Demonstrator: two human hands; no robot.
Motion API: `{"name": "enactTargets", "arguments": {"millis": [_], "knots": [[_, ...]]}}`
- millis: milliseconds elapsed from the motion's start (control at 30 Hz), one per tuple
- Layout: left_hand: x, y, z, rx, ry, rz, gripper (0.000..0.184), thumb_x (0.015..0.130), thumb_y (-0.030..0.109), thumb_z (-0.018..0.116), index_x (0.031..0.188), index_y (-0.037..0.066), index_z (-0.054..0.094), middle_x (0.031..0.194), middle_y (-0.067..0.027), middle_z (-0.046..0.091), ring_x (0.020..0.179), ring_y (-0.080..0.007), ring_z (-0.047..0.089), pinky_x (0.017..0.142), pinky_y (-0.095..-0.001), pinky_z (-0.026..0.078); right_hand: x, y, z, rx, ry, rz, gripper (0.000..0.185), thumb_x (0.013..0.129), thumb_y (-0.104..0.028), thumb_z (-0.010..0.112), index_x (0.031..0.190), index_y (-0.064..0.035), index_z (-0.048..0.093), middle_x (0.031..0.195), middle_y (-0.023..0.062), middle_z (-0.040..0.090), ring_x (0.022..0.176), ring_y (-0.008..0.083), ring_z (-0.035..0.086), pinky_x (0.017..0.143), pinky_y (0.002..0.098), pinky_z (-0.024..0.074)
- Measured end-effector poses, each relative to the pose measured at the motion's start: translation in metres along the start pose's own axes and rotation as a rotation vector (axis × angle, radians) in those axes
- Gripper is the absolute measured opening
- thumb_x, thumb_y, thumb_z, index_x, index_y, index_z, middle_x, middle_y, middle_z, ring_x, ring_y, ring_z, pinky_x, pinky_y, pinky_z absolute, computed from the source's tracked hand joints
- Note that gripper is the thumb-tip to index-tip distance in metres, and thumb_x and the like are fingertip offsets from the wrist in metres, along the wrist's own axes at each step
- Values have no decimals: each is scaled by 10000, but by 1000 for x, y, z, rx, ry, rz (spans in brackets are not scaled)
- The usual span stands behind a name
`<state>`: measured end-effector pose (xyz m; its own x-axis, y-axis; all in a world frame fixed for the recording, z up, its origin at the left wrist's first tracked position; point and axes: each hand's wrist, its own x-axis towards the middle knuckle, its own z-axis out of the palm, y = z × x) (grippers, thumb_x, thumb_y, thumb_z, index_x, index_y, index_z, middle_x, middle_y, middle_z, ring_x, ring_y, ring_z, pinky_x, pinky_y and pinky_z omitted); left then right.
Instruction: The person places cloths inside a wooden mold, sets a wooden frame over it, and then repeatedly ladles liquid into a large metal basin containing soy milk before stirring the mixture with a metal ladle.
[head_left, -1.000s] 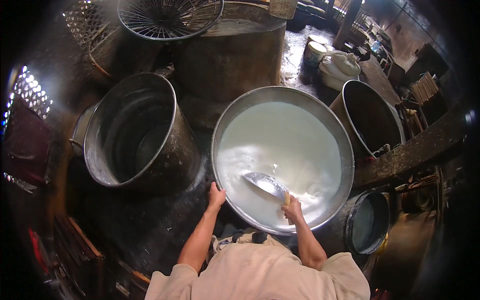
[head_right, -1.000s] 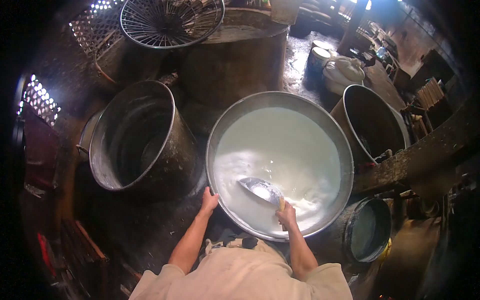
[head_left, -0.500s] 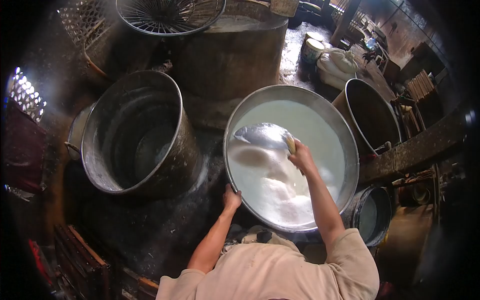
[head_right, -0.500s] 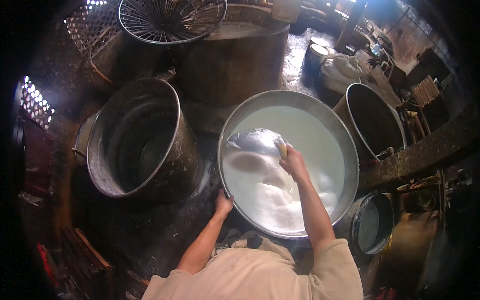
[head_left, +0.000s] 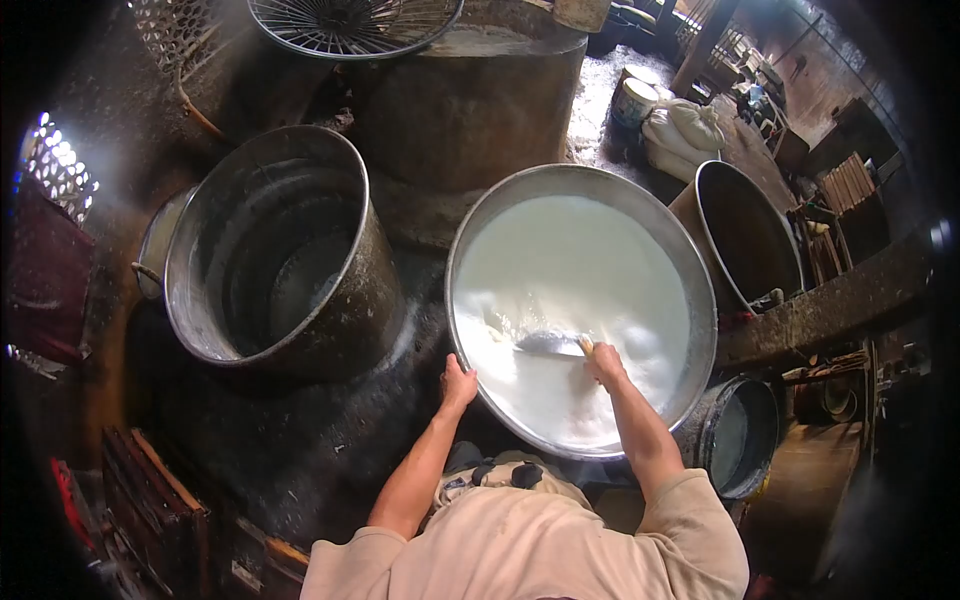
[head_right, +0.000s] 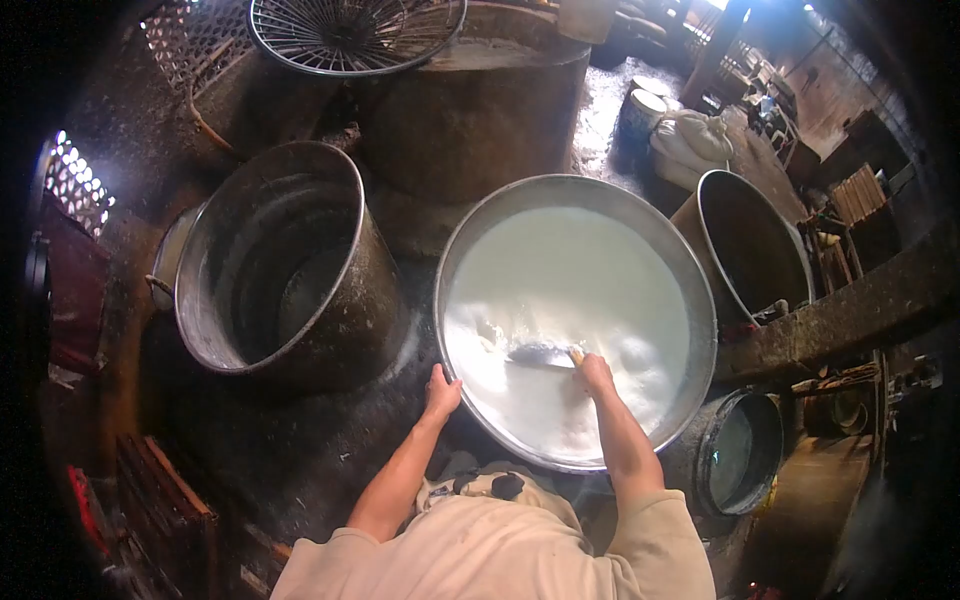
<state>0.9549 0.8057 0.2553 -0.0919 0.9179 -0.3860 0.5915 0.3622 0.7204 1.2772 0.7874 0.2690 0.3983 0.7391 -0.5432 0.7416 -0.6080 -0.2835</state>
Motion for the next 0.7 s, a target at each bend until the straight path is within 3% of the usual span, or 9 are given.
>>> {"name": "enactTargets", "arguments": {"millis": [167, 267, 367, 467, 567, 600, 633, 667, 700], "knots": [[5, -12, 13, -18, 59, -5, 459, 775, 143, 618, 1175, 24, 427, 1076, -236, 580, 1013, -406, 549, 874, -448, 430, -42, 72, 10, 68, -40, 71, 222, 691, -81, 579, 865, 50, 620, 750, 215, 640, 636, 320, 648, 546, 409, 506], [-5, 7, 5, -5, 66, -50, 445, 767, 121, 622, 1166, 10, 457, 1097, -230, 578, 1033, -379, 552, 884, -427, 432, -81, 107, -2, 103, 16, 57, 252, 673, -84, 595, 900, 23, 618, 803, 238, 635, 711, 355, 643, 623, 432, 505], [-1, 6, 7, -49, 33, -73, 428, 772, 94, 605, 1165, 1, 460, 1102, -225, 579, 1049, -370, 550, 893, -418, 428, -113, 152, -19, -51, 150, -123, 281, 668, -62, 563, 936, 18, 593, 766, 197, 642, 731, 317, 644, 643, 417, 499], [-15, 29, -2, -40, 23, -148, 538, 780, 88, 592, 1268, -33, 402, 1215, -243, 509, 1152, -337, 492, 960, -371, 389, -154, 161, -68, 35, 165, -179, 369, 648, -37, 570, 1015, -1, 598, 861, 198, 651, 836, 324, 636, 728, 408, 484], [-10, 20, 8, -13, 75, -120, 559, 792, 82, 577, 1293, -54, 371, 1258, -253, 473, 1183, -336, 466, 982, -364, 371, -174, 171, -115, 210, 218, -282, 454, 624, -9, 569, 1077, -21, 597, 868, 188, 654, 815, 277, 644, 712, 369, 487], [-7, 9, 17, 1, 183, -46, 383, 790, 69, 577, 1148, -9, 466, 1135, -239, 548, 1059, -378, 535, 877, -419, 424, -178, 170, -135, 263, 219, -292, 470, 620, 2, 562, 1087, -27, 597, 871, 185, 655, 813, 253, 643, 707, 355, 486], [-7, 9, 18, 7, 192, -43, 380, 790, 68, 577, 1146, -8, 469, 1123, -236, 556, 1052, -376, 540, 873, -420, 425, -174, 170, -153, 316, 218, -300, 487, 615, 12, 554, 1098, -34, 598, 873, 182, 655, 810, 229, 641, 702, 340, 484], [-7, 10, 19, 13, 201, -39, 377, 790, 68, 578, 1144, -6, 472, 1111, -233, 564, 1045, -375, 544, 868, -421, 426, -165, 176, -165, 306, 190, -210, 457, 638, -25, 564, 1094, -52, 592, 922, 225, 628, 907, 363, 608, 775, 371, 473], [-8, 11, 19, 20, 209, -34, 374, 790, 68, 578, 1142, -5, 475, 1099, -230, 572, 1038, -374, 549, 864, -422, 427, -153, 175, -172, 295, 257, -189, 471, 639, -27, 555, 1107, -59, 585, 920, 225, 627, 900, 371, 604, 772, 377, 475]]}}
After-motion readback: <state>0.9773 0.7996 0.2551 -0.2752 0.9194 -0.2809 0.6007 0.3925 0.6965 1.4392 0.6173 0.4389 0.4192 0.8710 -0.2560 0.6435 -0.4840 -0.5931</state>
